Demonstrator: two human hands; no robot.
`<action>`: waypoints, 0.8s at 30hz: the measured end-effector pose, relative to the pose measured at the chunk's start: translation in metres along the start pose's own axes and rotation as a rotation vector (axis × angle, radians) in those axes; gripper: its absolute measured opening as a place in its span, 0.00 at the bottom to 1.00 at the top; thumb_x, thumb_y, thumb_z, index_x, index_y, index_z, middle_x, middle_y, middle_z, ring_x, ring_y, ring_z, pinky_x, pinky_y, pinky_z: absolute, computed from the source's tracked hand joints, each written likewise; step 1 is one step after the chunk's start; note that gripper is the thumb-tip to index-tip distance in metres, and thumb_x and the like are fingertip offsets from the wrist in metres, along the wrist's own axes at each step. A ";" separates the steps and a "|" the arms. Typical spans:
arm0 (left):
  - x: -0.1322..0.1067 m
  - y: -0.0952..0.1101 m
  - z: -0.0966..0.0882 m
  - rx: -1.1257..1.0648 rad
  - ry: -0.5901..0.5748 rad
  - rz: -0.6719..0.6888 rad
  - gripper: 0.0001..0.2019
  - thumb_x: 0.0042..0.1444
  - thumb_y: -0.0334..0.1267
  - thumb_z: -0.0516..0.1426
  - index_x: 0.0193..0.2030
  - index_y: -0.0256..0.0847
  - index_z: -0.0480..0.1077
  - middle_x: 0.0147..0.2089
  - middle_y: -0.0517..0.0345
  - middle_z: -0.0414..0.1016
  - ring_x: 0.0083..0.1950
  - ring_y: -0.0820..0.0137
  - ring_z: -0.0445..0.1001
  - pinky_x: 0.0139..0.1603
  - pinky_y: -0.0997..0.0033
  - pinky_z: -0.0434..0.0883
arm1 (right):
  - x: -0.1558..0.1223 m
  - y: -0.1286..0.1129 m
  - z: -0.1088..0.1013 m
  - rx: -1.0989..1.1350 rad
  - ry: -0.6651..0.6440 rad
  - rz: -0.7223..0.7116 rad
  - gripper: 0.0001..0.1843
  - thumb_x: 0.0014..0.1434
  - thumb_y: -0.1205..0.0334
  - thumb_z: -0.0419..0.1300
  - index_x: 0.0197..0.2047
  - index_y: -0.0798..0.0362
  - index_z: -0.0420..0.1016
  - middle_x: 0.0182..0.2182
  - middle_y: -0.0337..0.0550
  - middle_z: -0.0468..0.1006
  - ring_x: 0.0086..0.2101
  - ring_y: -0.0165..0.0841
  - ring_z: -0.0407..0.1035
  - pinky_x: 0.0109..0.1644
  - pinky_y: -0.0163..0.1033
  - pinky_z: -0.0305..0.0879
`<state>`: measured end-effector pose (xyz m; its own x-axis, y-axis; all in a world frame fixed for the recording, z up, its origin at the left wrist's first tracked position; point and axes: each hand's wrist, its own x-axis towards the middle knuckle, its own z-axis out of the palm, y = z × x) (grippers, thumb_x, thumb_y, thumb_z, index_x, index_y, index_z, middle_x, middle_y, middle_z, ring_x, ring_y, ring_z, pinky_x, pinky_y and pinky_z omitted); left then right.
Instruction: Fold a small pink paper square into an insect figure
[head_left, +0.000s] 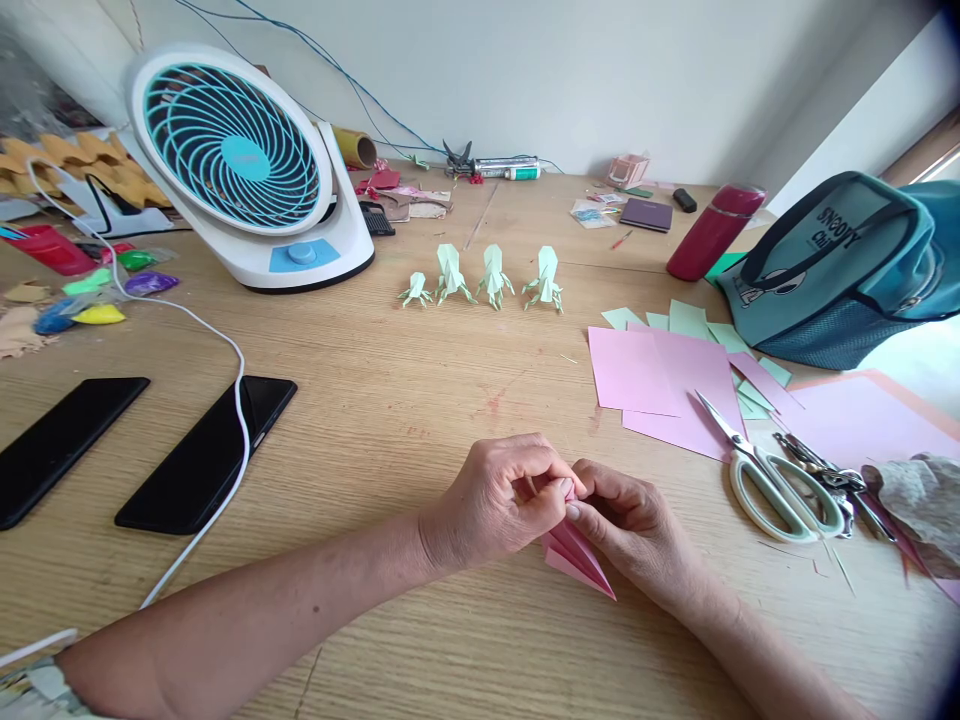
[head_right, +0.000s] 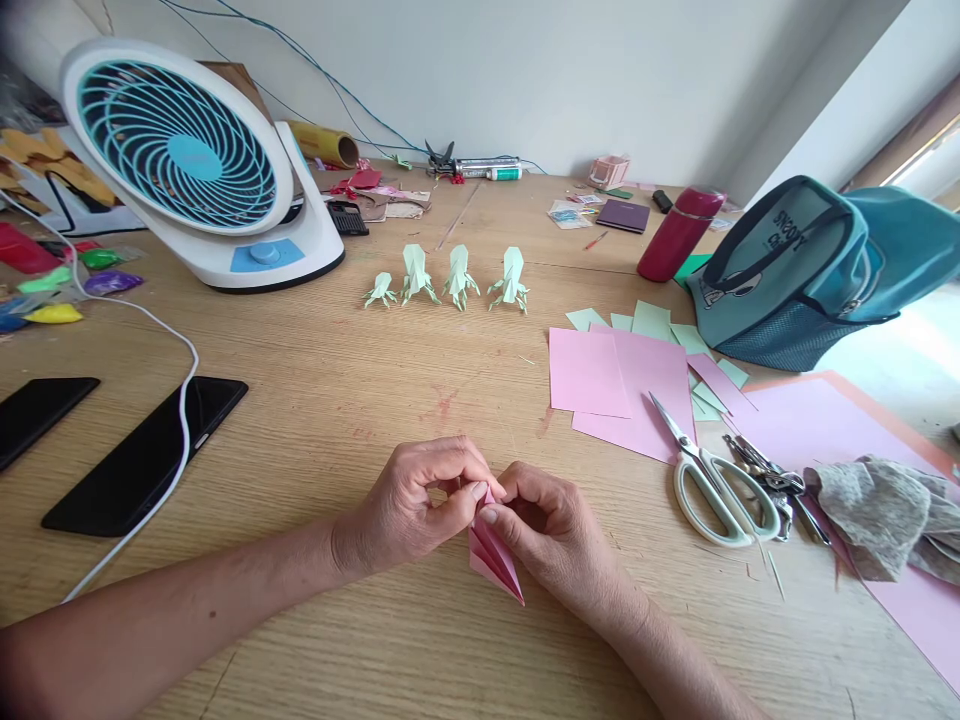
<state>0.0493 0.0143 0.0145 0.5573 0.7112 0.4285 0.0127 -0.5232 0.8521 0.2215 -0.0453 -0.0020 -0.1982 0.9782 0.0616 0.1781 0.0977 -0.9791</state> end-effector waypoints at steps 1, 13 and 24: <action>0.000 0.000 0.000 0.000 0.003 -0.002 0.09 0.55 0.23 0.55 0.30 0.29 0.78 0.30 0.52 0.77 0.30 0.77 0.73 0.29 0.82 0.68 | 0.000 0.000 0.000 -0.014 0.009 -0.004 0.12 0.64 0.58 0.62 0.30 0.54 0.70 0.26 0.35 0.68 0.27 0.26 0.61 0.31 0.30 0.59; -0.002 -0.002 0.001 -0.070 -0.015 -0.168 0.06 0.59 0.31 0.59 0.31 0.34 0.73 0.29 0.59 0.73 0.30 0.76 0.72 0.30 0.81 0.69 | -0.004 0.010 0.003 -0.114 0.111 -0.035 0.13 0.65 0.59 0.62 0.29 0.52 0.70 0.26 0.35 0.67 0.27 0.27 0.61 0.31 0.33 0.57; 0.001 -0.006 -0.003 -0.182 0.006 -0.147 0.06 0.62 0.30 0.58 0.33 0.35 0.71 0.32 0.57 0.74 0.30 0.77 0.73 0.29 0.80 0.71 | -0.001 0.008 -0.001 -0.038 0.092 0.029 0.07 0.65 0.57 0.62 0.37 0.50 0.76 0.32 0.38 0.73 0.32 0.29 0.67 0.36 0.34 0.63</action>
<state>0.0470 0.0198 0.0108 0.5557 0.7765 0.2969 -0.0572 -0.3206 0.9455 0.2238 -0.0457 -0.0099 -0.1030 0.9933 0.0526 0.2192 0.0742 -0.9729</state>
